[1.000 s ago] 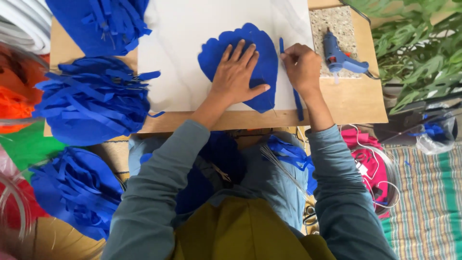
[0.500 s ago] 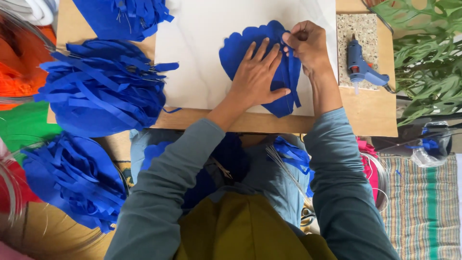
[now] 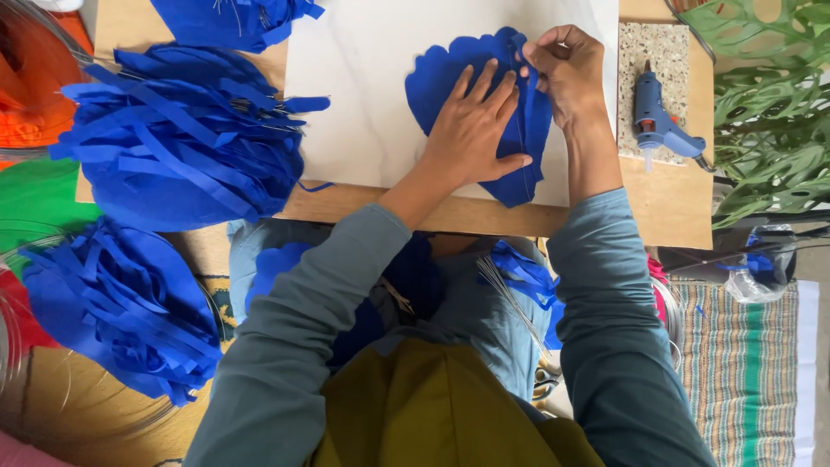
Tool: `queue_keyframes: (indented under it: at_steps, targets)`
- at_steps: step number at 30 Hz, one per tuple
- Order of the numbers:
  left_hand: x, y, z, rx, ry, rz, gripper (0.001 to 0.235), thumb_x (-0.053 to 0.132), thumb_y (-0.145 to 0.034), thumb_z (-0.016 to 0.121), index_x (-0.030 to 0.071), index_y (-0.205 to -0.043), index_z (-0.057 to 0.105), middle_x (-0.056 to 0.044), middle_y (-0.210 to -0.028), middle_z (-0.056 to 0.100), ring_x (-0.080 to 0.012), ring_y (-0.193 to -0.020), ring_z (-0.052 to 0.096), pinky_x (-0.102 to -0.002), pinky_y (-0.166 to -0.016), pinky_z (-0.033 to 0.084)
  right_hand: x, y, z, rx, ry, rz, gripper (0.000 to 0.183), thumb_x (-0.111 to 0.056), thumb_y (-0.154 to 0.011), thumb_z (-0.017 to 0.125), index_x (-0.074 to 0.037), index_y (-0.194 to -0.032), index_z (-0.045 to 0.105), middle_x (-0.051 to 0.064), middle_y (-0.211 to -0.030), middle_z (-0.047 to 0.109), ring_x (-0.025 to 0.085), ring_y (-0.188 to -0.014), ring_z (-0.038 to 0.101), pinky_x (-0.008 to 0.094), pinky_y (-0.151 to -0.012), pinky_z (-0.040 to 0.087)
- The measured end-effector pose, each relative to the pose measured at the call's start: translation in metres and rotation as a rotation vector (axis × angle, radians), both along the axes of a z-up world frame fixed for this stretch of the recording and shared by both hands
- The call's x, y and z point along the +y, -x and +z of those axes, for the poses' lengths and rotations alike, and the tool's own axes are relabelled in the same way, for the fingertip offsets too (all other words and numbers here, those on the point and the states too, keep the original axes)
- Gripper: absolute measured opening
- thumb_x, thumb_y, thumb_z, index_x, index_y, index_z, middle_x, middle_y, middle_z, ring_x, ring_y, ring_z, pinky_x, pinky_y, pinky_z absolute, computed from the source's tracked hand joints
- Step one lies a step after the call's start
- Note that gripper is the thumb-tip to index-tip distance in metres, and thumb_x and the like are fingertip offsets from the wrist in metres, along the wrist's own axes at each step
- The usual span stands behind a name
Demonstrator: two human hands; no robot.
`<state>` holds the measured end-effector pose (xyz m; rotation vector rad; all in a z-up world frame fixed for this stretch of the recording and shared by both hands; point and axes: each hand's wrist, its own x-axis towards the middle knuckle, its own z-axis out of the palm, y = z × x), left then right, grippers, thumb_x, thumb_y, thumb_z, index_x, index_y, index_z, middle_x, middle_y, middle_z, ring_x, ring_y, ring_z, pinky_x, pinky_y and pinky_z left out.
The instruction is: The person sits on the floor and assembles blue fabric pieces into a decorative shape. They use a hot glue gun to attach a thin wire along the edge of the fabric and press it down to secure it.
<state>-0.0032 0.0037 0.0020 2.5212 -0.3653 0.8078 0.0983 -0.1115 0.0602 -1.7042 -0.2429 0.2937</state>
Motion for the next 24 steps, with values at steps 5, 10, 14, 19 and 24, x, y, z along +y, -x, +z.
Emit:
queue_keyframes:
  at_steps: [5,10,14,19,24]
  targets:
    - [-0.001,-0.001,-0.002,-0.002,-0.001,0.011,0.079,0.057,-0.067,0.070,-0.004,-0.115,0.053,-0.018,-0.123,0.048,-0.0362,-0.121,0.035,-0.050,-0.102,0.023,0.000,0.006,0.007,-0.061,0.153,0.005,0.012,0.000,-0.078,0.067,-0.002,-0.086,0.058,0.009,-0.074,0.065,0.006,-0.048,0.056,0.011,-0.034,0.033]
    - [-0.003,-0.004,-0.006,-0.007,0.000,0.016,0.078,0.058,-0.067,0.070,-0.003,-0.114,0.054,-0.018,-0.122,0.049,-0.0369,-0.121,0.035,-0.050,-0.102,0.023,0.004,0.013,0.012,-0.070,0.238,-0.016,0.013,-0.002,-0.076,0.066,0.000,-0.088,0.062,0.008,-0.071,0.065,0.004,-0.045,0.054,0.009,-0.031,0.034]
    - [-0.002,-0.002,-0.005,0.007,-0.002,0.015,0.079,0.057,-0.067,0.070,-0.003,-0.115,0.054,-0.018,-0.123,0.048,-0.0370,-0.121,0.034,-0.051,-0.102,0.022,0.004,0.012,0.008,-0.083,0.230,-0.033,0.012,0.001,-0.075,0.066,0.003,-0.086,0.063,0.009,-0.070,0.064,0.006,-0.045,0.056,0.009,-0.033,0.039]
    - [-0.001,-0.001,-0.004,-0.010,0.004,0.013,0.077,0.056,-0.067,0.071,-0.003,-0.114,0.054,-0.018,-0.123,0.049,-0.0370,-0.121,0.035,-0.050,-0.102,0.023,0.004,0.012,0.006,-0.065,0.211,-0.041,0.010,0.005,-0.075,0.065,0.003,-0.085,0.062,0.009,-0.069,0.063,0.008,-0.048,0.059,0.010,-0.037,0.044]
    - [-0.002,-0.002,-0.005,0.014,0.000,0.018,0.079,0.057,-0.067,0.070,-0.001,-0.118,0.052,-0.018,-0.123,0.049,-0.0363,-0.121,0.035,-0.049,-0.102,0.022,0.005,0.012,0.002,-0.154,0.257,-0.030,0.009,0.007,-0.077,0.062,0.001,-0.084,0.062,0.008,-0.067,0.061,0.006,-0.042,0.050,0.013,-0.034,0.040]
